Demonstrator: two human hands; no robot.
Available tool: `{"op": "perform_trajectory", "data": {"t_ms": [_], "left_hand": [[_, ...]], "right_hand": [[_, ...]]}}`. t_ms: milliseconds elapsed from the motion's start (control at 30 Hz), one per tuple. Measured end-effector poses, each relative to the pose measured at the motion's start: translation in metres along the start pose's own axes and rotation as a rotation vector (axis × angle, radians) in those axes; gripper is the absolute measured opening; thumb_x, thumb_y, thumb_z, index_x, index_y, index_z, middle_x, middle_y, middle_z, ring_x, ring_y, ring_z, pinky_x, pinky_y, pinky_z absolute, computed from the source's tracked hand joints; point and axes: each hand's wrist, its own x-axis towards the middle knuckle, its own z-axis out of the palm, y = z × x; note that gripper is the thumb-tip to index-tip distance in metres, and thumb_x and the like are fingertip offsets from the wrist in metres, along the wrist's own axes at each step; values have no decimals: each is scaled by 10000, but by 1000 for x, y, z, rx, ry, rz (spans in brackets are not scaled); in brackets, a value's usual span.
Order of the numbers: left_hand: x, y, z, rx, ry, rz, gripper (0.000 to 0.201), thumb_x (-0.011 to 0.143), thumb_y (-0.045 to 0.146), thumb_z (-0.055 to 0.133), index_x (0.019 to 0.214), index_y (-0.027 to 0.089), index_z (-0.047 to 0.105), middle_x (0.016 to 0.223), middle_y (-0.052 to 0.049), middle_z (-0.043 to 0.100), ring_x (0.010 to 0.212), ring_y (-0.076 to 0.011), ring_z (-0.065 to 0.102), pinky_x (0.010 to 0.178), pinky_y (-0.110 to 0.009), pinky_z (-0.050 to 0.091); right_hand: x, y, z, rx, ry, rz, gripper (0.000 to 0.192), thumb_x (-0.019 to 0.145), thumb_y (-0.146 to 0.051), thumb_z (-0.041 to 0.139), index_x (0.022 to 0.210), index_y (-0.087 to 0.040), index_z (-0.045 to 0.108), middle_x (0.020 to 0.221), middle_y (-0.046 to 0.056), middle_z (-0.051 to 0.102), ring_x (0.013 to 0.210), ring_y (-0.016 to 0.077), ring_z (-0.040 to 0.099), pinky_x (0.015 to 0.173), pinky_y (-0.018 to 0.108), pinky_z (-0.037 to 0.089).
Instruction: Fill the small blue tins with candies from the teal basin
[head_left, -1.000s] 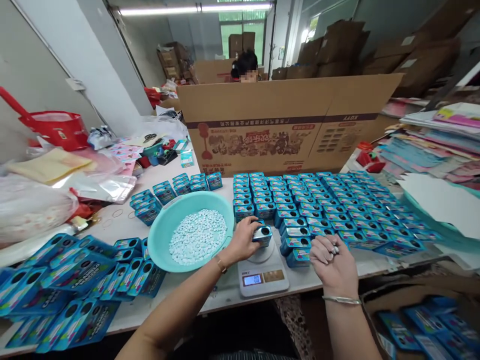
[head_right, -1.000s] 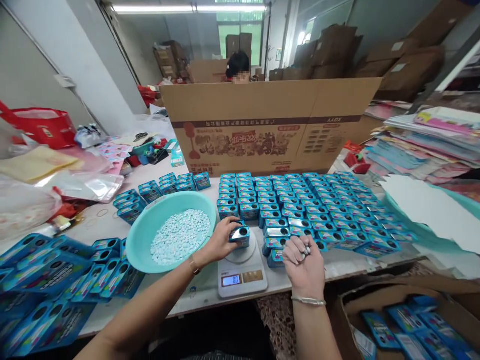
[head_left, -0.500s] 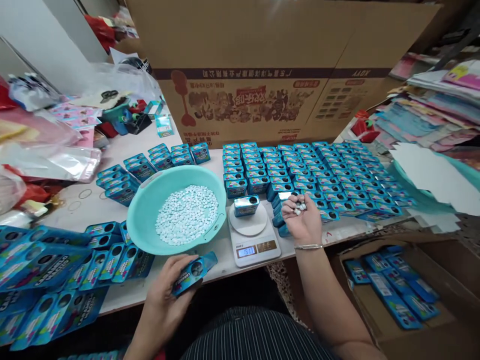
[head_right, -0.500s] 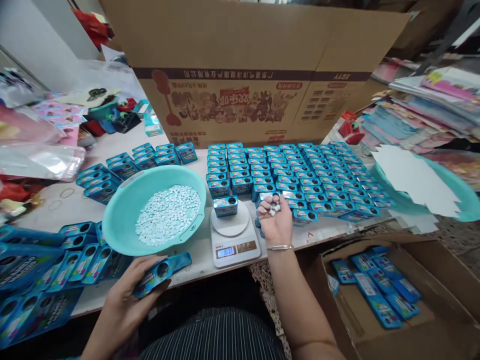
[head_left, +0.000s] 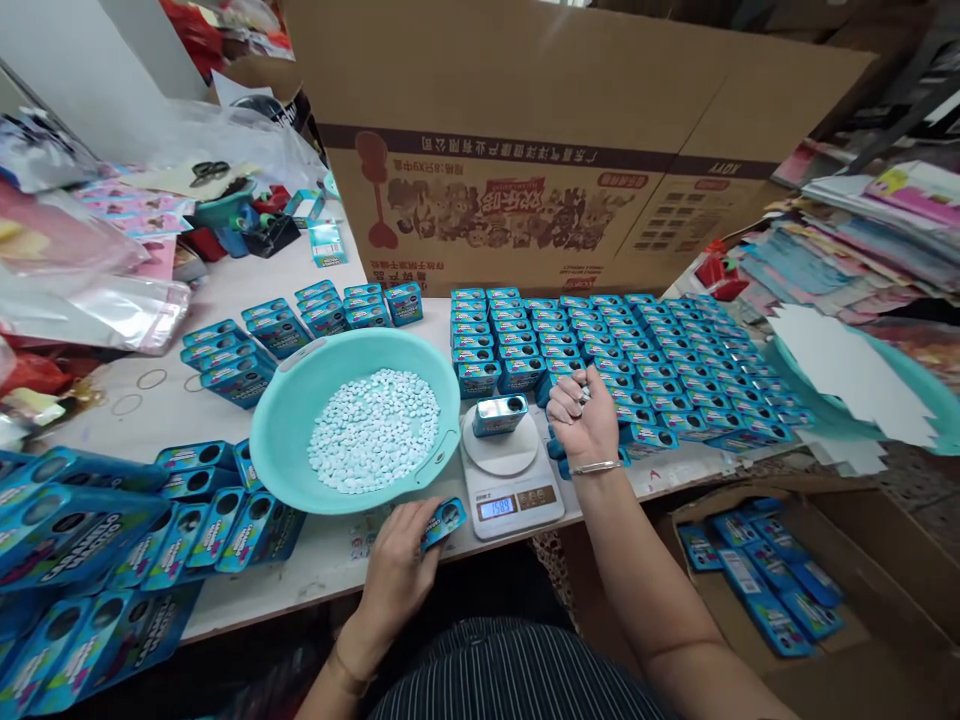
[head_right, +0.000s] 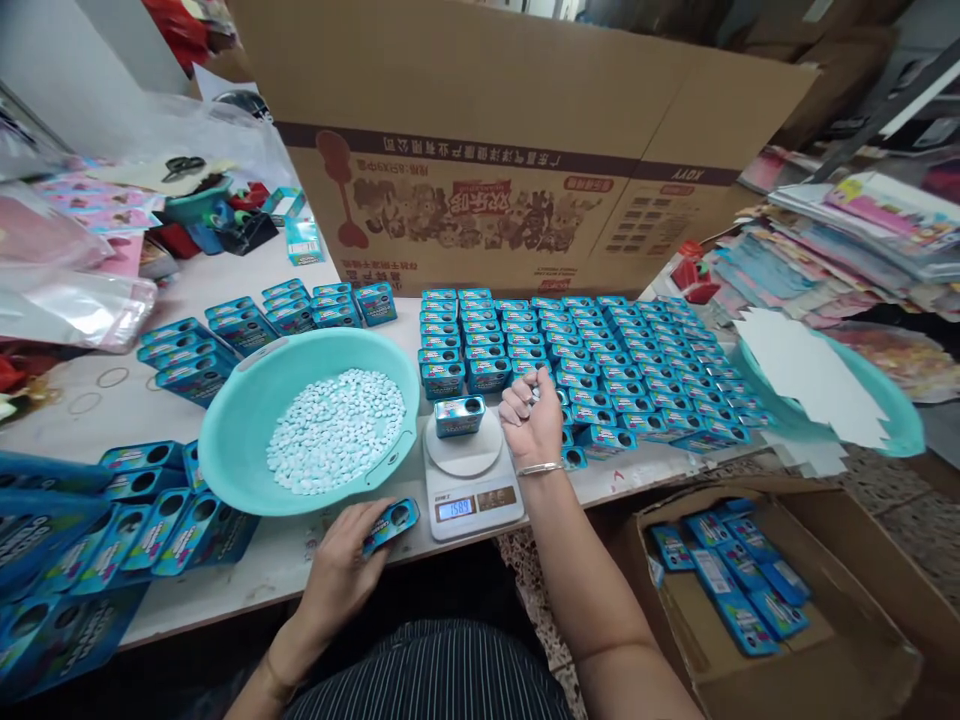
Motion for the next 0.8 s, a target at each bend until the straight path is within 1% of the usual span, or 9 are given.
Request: {"op": "perform_trajectory", "data": {"t_ms": [133,267,333,400,467,600,667,733,800], "left_hand": [[-2,1,-5,99,30,23,510,866,141,562,1362,187,452,1137,-115,650,1016,-260,620,843,-406,551],[0,18,-27,101,158,45,539,880,179,603,1391,196,436,1174,-117,616,1081,-248,591,920,-396,524],[14,30,-36,58,231,83,525,874,182,622,1372,196,454,1146,-108,617,1072,-233,590,934,-379,517],[38,40,-39,29,242,117,518,874,207,629,1361,183,454,1145,-111,619,1075,-232,588,940,-378,514],[71,46,-33,36,189,132,554,873,253,632,1376,159,420,1199,-134,609,1116,-251,573,956,-402,507],[137,49,-3,161,7,104,689,795,289,709,1384,139,385,1317,-177,565,1221,-320,523,1007,-491,457],[160,47,11,228,-131,62,605,757,254,735,1290,132,476,1255,-175,609,1197,-337,550,992,-506,453],[173,46,18,223,-253,12,437,768,221,712,1165,134,554,1123,-145,669,1094,-315,617,924,-461,491],[178,48,16,146,-286,-20,335,779,193,683,1096,154,583,1044,-100,683,985,-270,657,843,-391,520]], "right_hand": [[2,1,4,-17,-44,0,360,985,-366,448,664,-202,447,470,-110,291,312,42,234,280,158,175],[4,-1,4,18,-44,15,407,1016,-370,340,663,-199,450,471,-104,294,312,43,238,282,157,189],[7,0,3,31,-32,9,403,1013,-368,346,660,-201,444,474,-101,307,321,45,261,292,149,223],[10,1,1,43,6,-6,383,1004,-352,371,658,-202,439,486,-92,353,347,48,322,326,140,301],[13,4,-2,64,61,-16,374,1001,-327,366,657,-200,441,514,-73,424,401,55,417,390,146,400],[16,9,-13,88,143,-58,332,964,-324,463,655,-201,458,572,-49,539,526,77,575,566,210,556],[14,10,-19,92,172,-79,309,938,-324,518,657,-205,468,604,-40,587,584,96,627,658,270,597],[10,11,-24,117,207,-75,302,944,-315,502,662,-208,477,646,-16,633,649,117,668,718,319,608],[6,12,-27,155,237,-64,302,952,-310,484,667,-208,484,683,11,663,698,137,692,738,338,609]]}}
